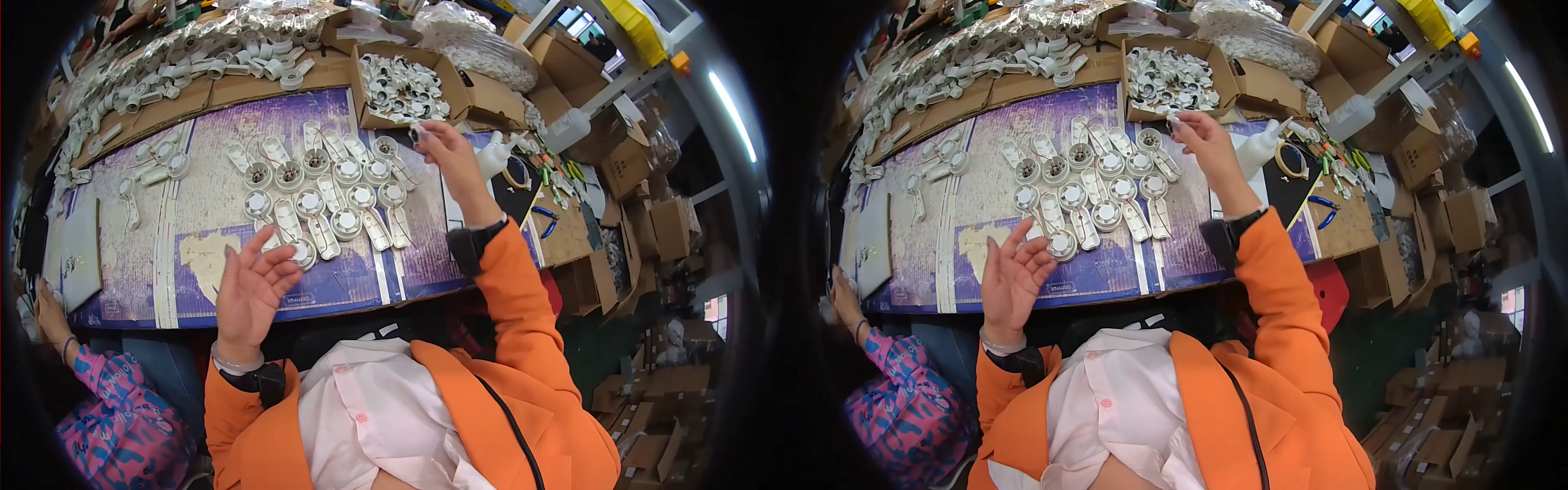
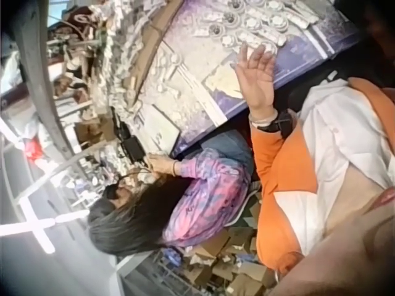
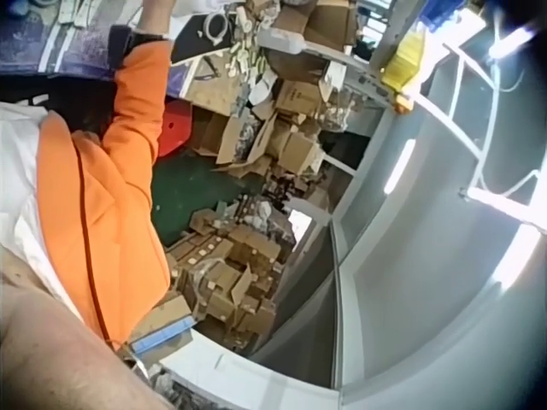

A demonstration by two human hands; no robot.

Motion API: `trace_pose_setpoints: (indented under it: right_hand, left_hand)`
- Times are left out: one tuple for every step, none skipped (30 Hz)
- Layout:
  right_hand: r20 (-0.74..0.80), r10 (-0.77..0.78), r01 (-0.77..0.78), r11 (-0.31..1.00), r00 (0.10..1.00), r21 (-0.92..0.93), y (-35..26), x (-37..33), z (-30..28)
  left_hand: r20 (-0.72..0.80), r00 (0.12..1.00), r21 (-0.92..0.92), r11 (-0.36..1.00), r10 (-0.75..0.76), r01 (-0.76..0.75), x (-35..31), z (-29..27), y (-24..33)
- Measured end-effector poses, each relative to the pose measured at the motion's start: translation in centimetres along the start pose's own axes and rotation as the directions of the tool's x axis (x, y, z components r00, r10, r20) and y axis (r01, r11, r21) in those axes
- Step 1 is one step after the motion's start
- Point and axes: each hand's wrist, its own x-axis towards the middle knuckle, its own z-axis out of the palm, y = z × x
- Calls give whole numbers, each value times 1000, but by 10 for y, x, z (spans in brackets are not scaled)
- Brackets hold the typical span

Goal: The person picks up fan blades and fits them onto motors within fan housings by hand. After assembling several units, the person uses a bottle to apply a liquid substance to the center of each motor.

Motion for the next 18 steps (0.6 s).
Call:
trace_pose_setpoints:
  right_hand:
    - [64, -58, 67, 987, 996, -149, 2, 10, 0]
    - [137, -105, 141, 947, 985, -290, 6, 18, -1]
    - [214, -140, 220, 881, 967, -418, 9, 22, -2]
    - [218, -137, 219, 882, 966, -417, 11, 24, 3]
    - [230, -145, 249, 806, 962, -537, 11, 25, 8]
    - [242, -151, 275, 713, 958, -644, 11, 25, 13]
    - [255, -156, 296, 605, 954, -739, 11, 26, 16]
    - [256, -155, 296, 605, 954, -739, 13, 26, 17]
    - [292, -220, 366, 539, 931, -759, 16, 27, 18]
    - [331, -280, 429, 467, 901, -773, 18, 27, 18]
    - [371, -336, 486, 388, 866, -783, 20, 27, 18]
    - [369, -334, 483, 388, 867, -784, 22, 28, 18]
    - [373, -350, 494, 377, 859, -783, 24, 30, 18]
    - [379, -365, 506, 365, 850, -781, 24, 30, 19]
    - [385, -381, 517, 354, 841, -779, 24, 29, 20]
    - [384, -380, 516, 354, 842, -780, 23, 29, 20]
    - [380, -372, 504, 332, 847, -797, 22, 28, 20]
    - [376, -366, 492, 310, 851, -813, 21, 26, 20]
  left_hand:
    - [-32, 998, 32, 998, 52, -51, -3, -8, 1]
    - [-61, 993, 66, 993, 104, -100, -6, -15, 1]
    - [-60, 993, 64, 993, 101, -97, -8, -19, 1]
    - [-83, 985, 122, 983, 150, -139, -12, -23, 2]
    - [-103, 975, 180, 967, 198, -178, -15, -27, 3]
    - [-119, 962, 238, 947, 247, -214, -17, -31, 3]
    - [-121, 961, 238, 947, 247, -214, -19, -35, 5]
    - [-124, 957, 237, 944, 262, -227, -20, -38, 6]
    - [-127, 953, 237, 941, 275, -240, -22, -42, 8]
    - [-130, 949, 237, 938, 287, -252, -22, -44, 9]
    - [-130, 950, 236, 939, 285, -250, -22, -46, 10]
    - [-131, 947, 237, 937, 293, -257, -22, -47, 11]
    - [-131, 945, 237, 935, 300, -264, -21, -48, 12]
    - [-131, 942, 238, 932, 309, -272, -21, -49, 12]
    - [-132, 943, 237, 933, 307, -271, -21, -50, 12]
    - [-131, 942, 230, 934, 308, -274, -21, -50, 12]
    - [-131, 942, 222, 935, 310, -277, -20, -51, 12]
    - [-131, 941, 215, 935, 313, -281, -21, -51, 12]
